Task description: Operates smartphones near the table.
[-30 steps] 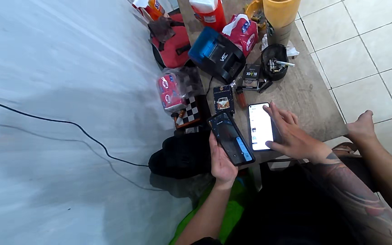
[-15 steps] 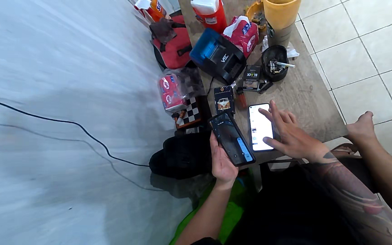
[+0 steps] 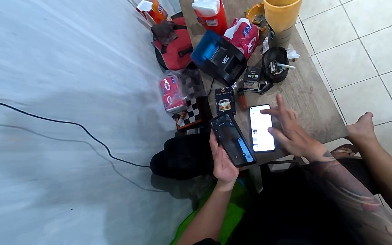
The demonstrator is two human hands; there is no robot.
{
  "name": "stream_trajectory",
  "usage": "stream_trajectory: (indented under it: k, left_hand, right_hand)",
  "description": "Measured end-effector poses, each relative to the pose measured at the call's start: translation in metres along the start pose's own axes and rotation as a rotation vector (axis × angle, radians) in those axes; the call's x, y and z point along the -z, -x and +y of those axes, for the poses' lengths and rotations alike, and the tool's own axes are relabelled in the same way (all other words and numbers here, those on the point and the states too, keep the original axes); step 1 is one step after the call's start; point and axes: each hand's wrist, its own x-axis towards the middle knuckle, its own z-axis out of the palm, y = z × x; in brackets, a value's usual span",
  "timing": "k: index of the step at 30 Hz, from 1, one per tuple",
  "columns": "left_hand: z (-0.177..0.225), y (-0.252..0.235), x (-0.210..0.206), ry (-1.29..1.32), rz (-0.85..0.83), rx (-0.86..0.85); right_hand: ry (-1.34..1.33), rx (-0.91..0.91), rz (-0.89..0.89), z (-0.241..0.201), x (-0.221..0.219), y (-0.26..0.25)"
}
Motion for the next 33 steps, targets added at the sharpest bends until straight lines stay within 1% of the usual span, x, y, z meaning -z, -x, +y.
stream_trajectory:
  k: [5, 12, 16, 19, 24, 26, 29, 33]
  left_hand:
    - [0.000, 0.000, -0.001, -0.033, -0.008, 0.003]
    - [0.002, -0.002, -0.001, -0.055, -0.034, 0.050]
    - [0.006, -0.006, -0.011, -0.199, -0.064, 0.058]
    - [0.013, -0.011, -0.025, -0.257, -0.110, 0.097]
    - [0.021, -0.010, -0.047, -0.233, -0.196, 0.204]
    - [0.020, -0.009, -0.049, -0.216, -0.225, 0.217]
    - [0.020, -0.008, -0.054, -0.196, -0.238, 0.233]
    - [0.022, -0.007, -0.055, -0.191, -0.250, 0.231]
  right_hand:
    - [-0.193, -0.075, 0.074, 0.015, 0.000, 0.004]
    - [-0.231, -0.115, 0.071, 0.007, 0.008, 0.009]
    - [-0.258, -0.127, 0.044, 0.005, 0.013, 0.015]
    - [-0.275, -0.127, 0.064, 0.003, 0.016, 0.020]
    - [-0.346, -0.150, 0.076, 0.007, 0.011, 0.023]
    - [-0.388, -0.184, 0.037, 0.003, 0.010, 0.023]
    - [-0.365, -0.147, 0.102, 0.009, 0.011, 0.025]
    - [-0.351, -0.149, 0.119, 0.001, 0.022, 0.030]
